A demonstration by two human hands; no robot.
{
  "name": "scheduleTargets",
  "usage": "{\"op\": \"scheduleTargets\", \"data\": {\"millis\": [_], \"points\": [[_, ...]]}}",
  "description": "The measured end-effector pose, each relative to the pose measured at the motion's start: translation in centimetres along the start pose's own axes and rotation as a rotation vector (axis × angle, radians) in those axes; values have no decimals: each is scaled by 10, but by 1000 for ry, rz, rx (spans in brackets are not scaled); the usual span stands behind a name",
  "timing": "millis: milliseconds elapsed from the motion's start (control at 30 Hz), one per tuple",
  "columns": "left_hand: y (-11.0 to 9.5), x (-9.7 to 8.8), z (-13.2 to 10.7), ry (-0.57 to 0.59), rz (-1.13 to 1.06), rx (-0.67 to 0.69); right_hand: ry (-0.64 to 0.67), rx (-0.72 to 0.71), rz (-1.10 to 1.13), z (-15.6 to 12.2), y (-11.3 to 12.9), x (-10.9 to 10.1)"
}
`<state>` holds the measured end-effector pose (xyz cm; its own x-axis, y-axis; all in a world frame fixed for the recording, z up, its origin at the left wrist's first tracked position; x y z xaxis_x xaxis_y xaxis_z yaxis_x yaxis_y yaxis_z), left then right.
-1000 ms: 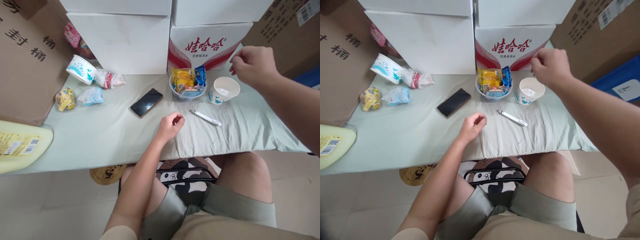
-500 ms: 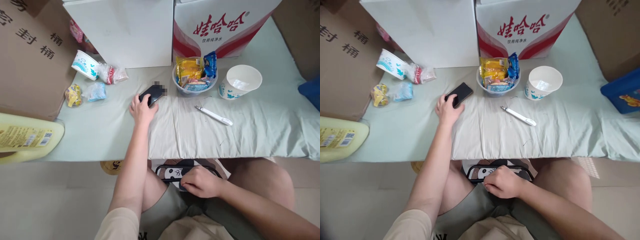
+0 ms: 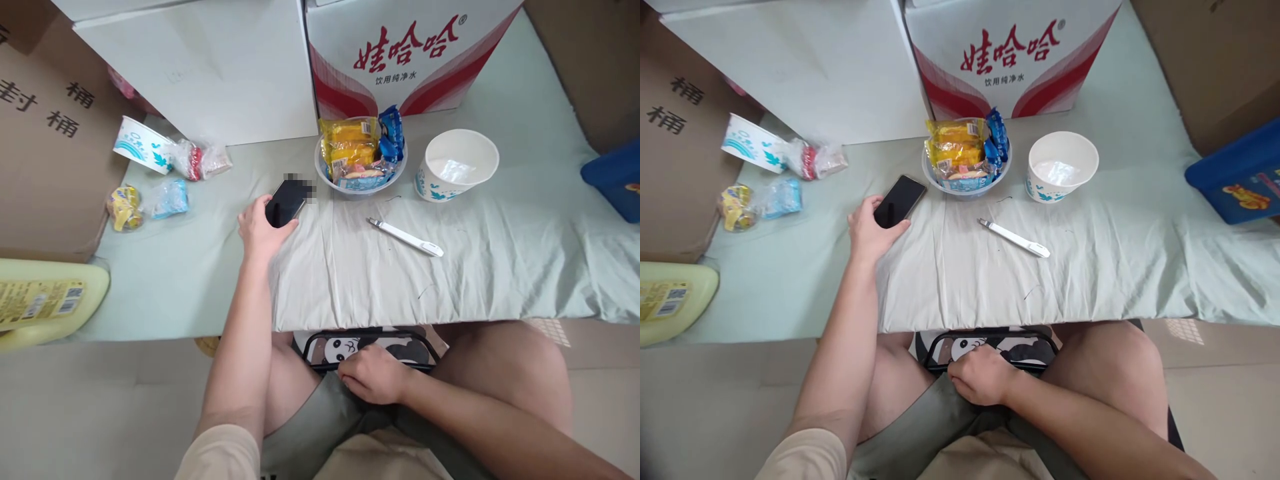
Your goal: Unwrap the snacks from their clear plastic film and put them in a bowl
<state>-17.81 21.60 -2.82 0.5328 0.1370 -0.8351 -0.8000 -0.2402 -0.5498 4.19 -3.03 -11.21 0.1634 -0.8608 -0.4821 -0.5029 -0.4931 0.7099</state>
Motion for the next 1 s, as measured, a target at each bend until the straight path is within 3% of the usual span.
{"op": "scheduleTargets", "data": {"millis": [267, 467, 667, 1000], "points": [[-5, 0, -4, 29, 29, 19, 7, 5, 9, 2, -1, 1], [-6, -2, -3, -49, -2, 141, 22, 18, -1, 3, -1, 2], [-6, -15, -6, -152, -17, 138, 28, 39, -10, 1, 1, -4], [40, -56, -24, -234, -107, -14, 74, 36, -45, -3, 8, -5]]}}
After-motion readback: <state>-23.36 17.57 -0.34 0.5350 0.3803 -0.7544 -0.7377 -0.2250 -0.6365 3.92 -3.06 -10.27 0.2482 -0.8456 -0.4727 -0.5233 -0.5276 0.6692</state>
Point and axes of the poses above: each hand's wrist, its own z-axis towards the middle knuckle, its own x-axis out of the palm, y = z × x, the point moved 8 cm from there along z, towards the middle knuckle, and after that the axes turned 9 degrees about y, right-handed, at the moved point
